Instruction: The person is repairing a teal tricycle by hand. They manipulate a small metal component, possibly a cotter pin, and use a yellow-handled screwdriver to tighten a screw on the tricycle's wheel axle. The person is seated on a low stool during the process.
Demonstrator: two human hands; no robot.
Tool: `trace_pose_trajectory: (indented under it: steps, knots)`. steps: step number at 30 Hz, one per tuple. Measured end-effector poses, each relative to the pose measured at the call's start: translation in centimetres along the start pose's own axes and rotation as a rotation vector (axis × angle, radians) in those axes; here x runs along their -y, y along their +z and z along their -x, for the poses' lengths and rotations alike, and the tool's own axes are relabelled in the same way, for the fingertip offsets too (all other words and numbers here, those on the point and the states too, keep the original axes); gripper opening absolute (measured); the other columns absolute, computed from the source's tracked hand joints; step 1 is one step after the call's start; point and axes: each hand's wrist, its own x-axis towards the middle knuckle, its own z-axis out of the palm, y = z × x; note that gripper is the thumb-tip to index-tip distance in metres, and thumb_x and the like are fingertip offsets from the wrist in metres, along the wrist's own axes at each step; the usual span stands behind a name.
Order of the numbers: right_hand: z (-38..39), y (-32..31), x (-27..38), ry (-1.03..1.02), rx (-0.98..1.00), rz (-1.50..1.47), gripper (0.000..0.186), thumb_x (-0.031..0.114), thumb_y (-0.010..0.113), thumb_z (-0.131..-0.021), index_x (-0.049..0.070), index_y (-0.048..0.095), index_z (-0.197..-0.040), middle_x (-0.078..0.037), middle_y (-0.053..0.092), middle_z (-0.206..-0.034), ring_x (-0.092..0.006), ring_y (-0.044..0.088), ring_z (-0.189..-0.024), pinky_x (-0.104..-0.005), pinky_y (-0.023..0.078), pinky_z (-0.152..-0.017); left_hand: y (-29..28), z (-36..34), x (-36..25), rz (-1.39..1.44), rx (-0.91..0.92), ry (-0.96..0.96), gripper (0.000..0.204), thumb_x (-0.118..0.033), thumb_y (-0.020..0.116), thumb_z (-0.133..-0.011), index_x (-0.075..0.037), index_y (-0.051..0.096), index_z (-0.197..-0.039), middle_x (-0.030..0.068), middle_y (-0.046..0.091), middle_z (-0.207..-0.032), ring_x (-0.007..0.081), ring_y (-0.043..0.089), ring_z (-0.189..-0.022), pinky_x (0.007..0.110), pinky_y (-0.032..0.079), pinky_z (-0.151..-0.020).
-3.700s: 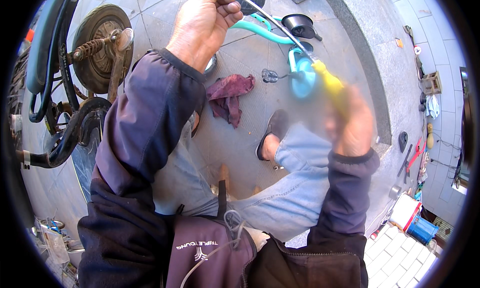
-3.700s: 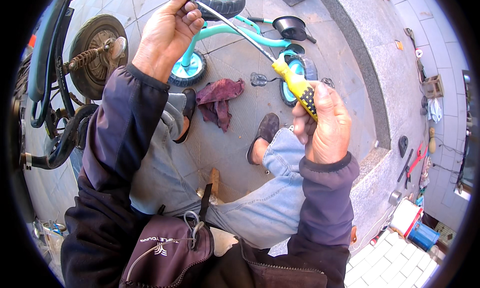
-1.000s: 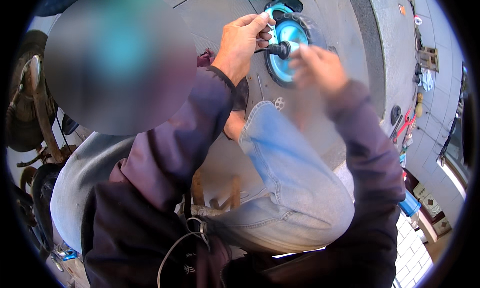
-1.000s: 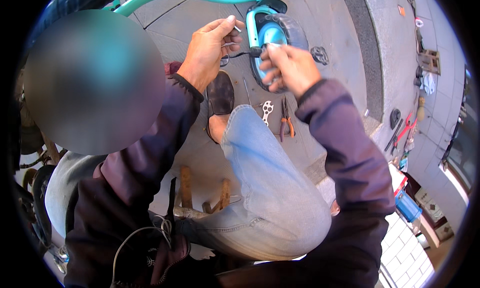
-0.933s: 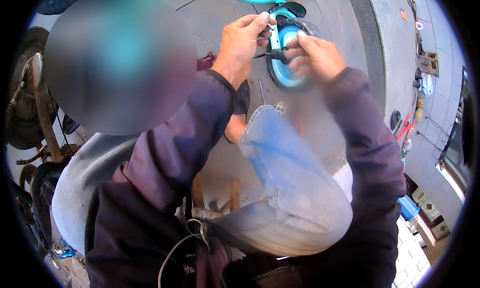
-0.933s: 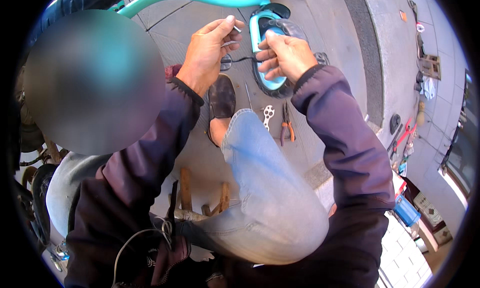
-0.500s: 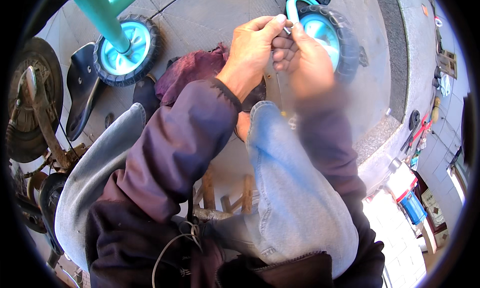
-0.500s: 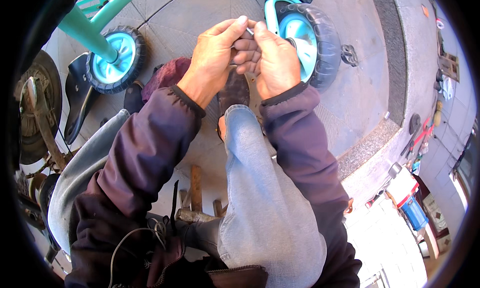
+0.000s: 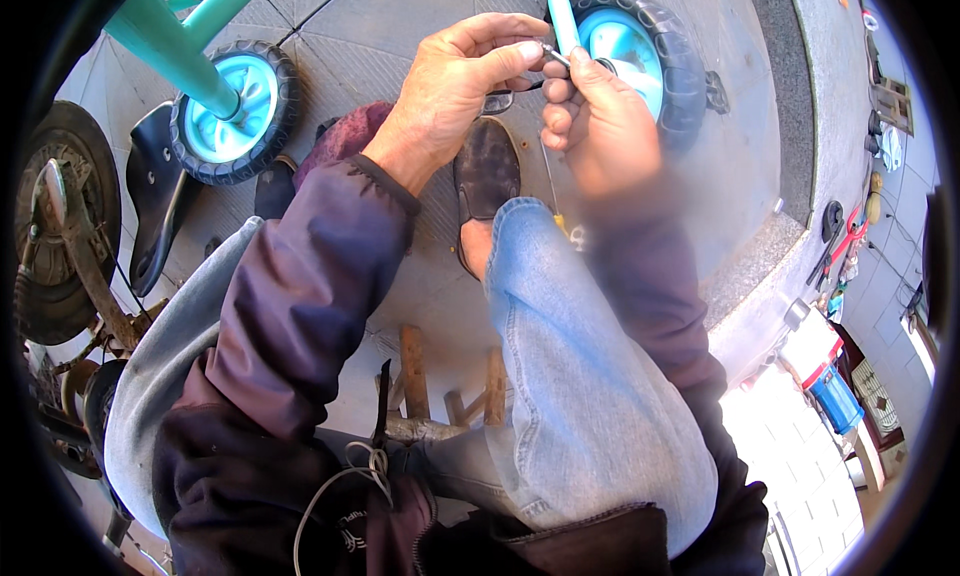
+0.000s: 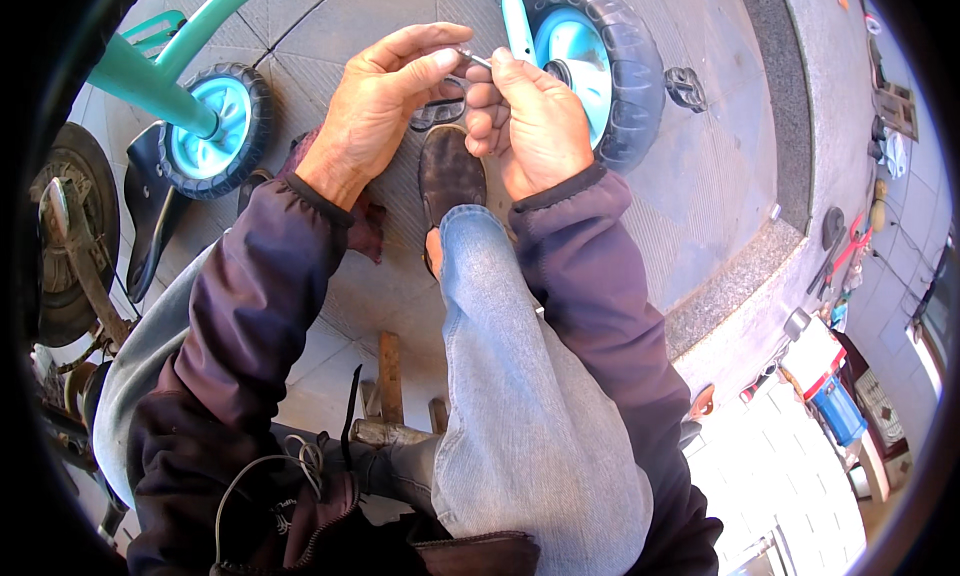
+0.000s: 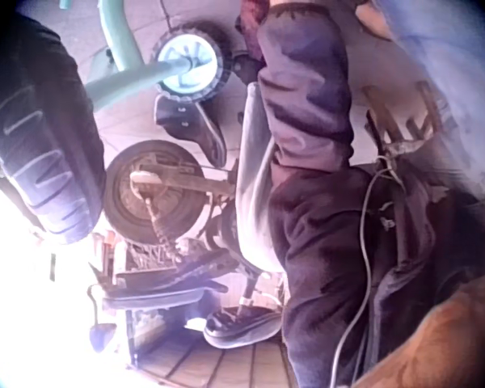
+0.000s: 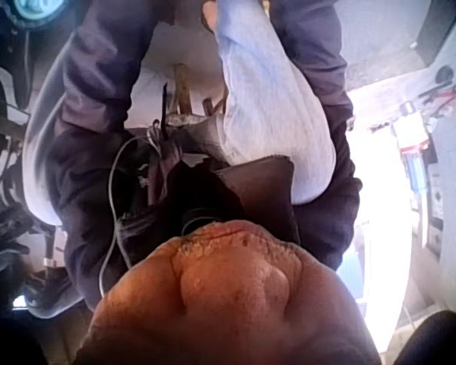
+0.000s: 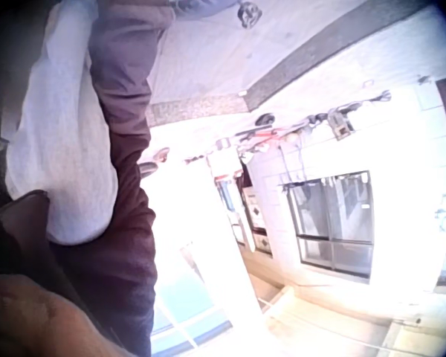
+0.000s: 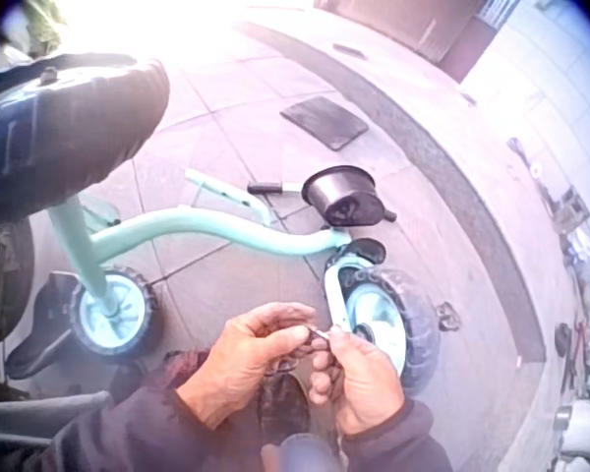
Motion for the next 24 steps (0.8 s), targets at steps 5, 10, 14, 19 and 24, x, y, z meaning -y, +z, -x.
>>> trace_pose_trajectory:
  steps: [5, 10, 14, 19, 24]
  knots:
    - [-0.06, -0.12, -0.07, -0.018, 0.008, -0.007, 0.027, 0.028, 0.052, -0.094, 0.003, 0.058, -0.088, -0.001, 0.056, -0.067, -0.0102, 0.052, -0.049, -0.0243, 0.042, -0.042, 0.24, 0.04, 0.02, -0.136, 0.03, 0.032, 0.022, -0.013, 0.064, -0.084, -0.002, 0.064, -0.104, 0.0044, 0.064, -0.091, 0.0114, 0.058, -0.086, 0.026, 0.047, -0.078]
    - [-0.14, -0.28, -0.27, -0.045, -0.027, 0.063, 0.026, 0.027, 0.053, -0.093, 0.003, 0.057, -0.084, -0.001, 0.055, -0.066, -0.0093, 0.05, -0.047, -0.0232, 0.04, -0.041, 0.57, -0.03, 0.11, -0.231, 0.008, 0.073, 0.017, -0.014, 0.064, -0.084, -0.001, 0.067, -0.095, 0.0034, 0.064, -0.081, 0.0096, 0.057, -0.075, 0.024, 0.047, -0.07]
    - [-0.25, -0.12, -0.56, -0.096, -0.055, 0.132, 0.024, 0.024, 0.056, -0.092, 0.003, 0.058, -0.082, -0.002, 0.056, -0.066, -0.0083, 0.05, -0.047, -0.0218, 0.04, -0.04, 0.68, 0.05, 0.3, -0.332, -0.05, 0.1, 0.017, -0.017, 0.062, -0.086, 0.0, 0.065, -0.089, 0.002, 0.061, -0.072, 0.0091, 0.055, -0.068, 0.023, 0.047, -0.064]
    - [-0.18, 0.48, -0.68, -0.235, -0.116, 0.412, 0.02, 0.019, 0.055, -0.092, 0.002, 0.058, -0.082, -0.002, 0.057, -0.067, -0.0071, 0.05, -0.048, -0.0212, 0.04, -0.04, 0.85, 0.06, -0.45, -0.415, -0.092, -0.031, 0.019, -0.019, 0.061, -0.087, 0.0, 0.064, -0.085, 0.0009, 0.058, -0.068, 0.0083, 0.054, -0.066, 0.022, 0.045, -0.062]
    - [-0.42, 0.23, -0.75, -0.224, -0.075, 0.295, 0.02, 0.019, 0.056, -0.092, 0.002, 0.059, -0.083, -0.002, 0.057, -0.067, -0.0071, 0.05, -0.049, -0.0213, 0.041, -0.041, 0.66, -0.14, 0.36, -0.206, -0.033, 0.103, 0.018, -0.019, 0.061, -0.087, 0.0, 0.063, -0.088, 0.0013, 0.058, -0.071, 0.008, 0.054, -0.067, 0.022, 0.045, -0.063]
